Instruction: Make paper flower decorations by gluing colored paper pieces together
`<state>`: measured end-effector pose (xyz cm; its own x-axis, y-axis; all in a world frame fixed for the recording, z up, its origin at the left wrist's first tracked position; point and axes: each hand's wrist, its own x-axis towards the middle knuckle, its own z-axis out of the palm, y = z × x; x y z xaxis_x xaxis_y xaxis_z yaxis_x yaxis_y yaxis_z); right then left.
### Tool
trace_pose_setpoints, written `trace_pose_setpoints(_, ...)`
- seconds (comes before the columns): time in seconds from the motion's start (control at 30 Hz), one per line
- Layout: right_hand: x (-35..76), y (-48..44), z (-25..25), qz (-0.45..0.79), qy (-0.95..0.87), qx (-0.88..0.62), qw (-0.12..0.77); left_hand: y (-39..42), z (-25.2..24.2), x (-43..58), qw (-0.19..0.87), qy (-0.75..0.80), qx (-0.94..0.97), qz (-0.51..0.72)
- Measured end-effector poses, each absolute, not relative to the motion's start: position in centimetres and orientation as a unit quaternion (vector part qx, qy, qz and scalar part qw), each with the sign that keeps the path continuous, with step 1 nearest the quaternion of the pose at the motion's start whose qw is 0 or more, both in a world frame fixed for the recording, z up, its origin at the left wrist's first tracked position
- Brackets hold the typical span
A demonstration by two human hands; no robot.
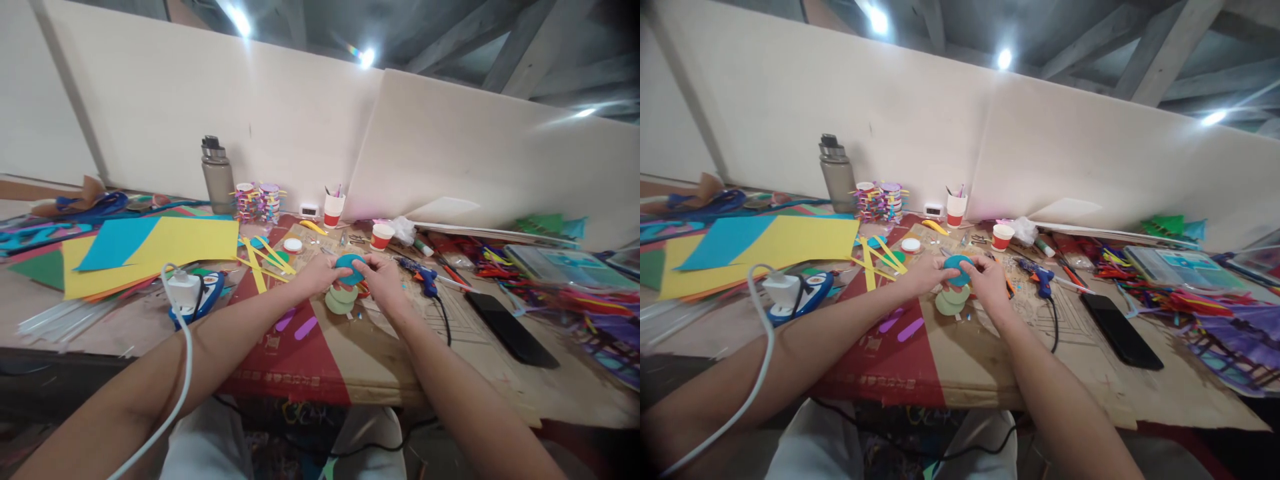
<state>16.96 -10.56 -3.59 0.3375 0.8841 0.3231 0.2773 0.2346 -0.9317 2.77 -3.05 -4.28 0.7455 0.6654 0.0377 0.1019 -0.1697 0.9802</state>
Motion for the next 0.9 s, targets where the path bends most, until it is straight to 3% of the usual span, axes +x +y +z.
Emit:
trace_pose_setpoints(0.27, 16.7, -10.3, -4.2, 0.289, -0.491, -0.526, 0.632, -3.3, -4.2, 2.9, 0.656, 0.234, 0.680, 0.230)
trace_pose_setpoints(0.47, 16.8, -10.3, -4.0, 0.269, -0.518, -0.560, 0.588, -3.1, -4.2, 2.7, 0.628, 0.250, 0.706, 0.212)
trace_pose_setpoints(0.7, 16.8, -10.0, -4.8, 0.306, -0.473, -0.517, 0.644, -3.5, -3.8, 2.7, 0.610, 0.235, 0.713, 0.253)
trace_pose_setpoints(0.9, 16.8, -10.0, -4.7, 0.294, -0.508, -0.531, 0.611, -4.0, -2.5, 2.4, 0.576, 0.291, 0.722, 0.251)
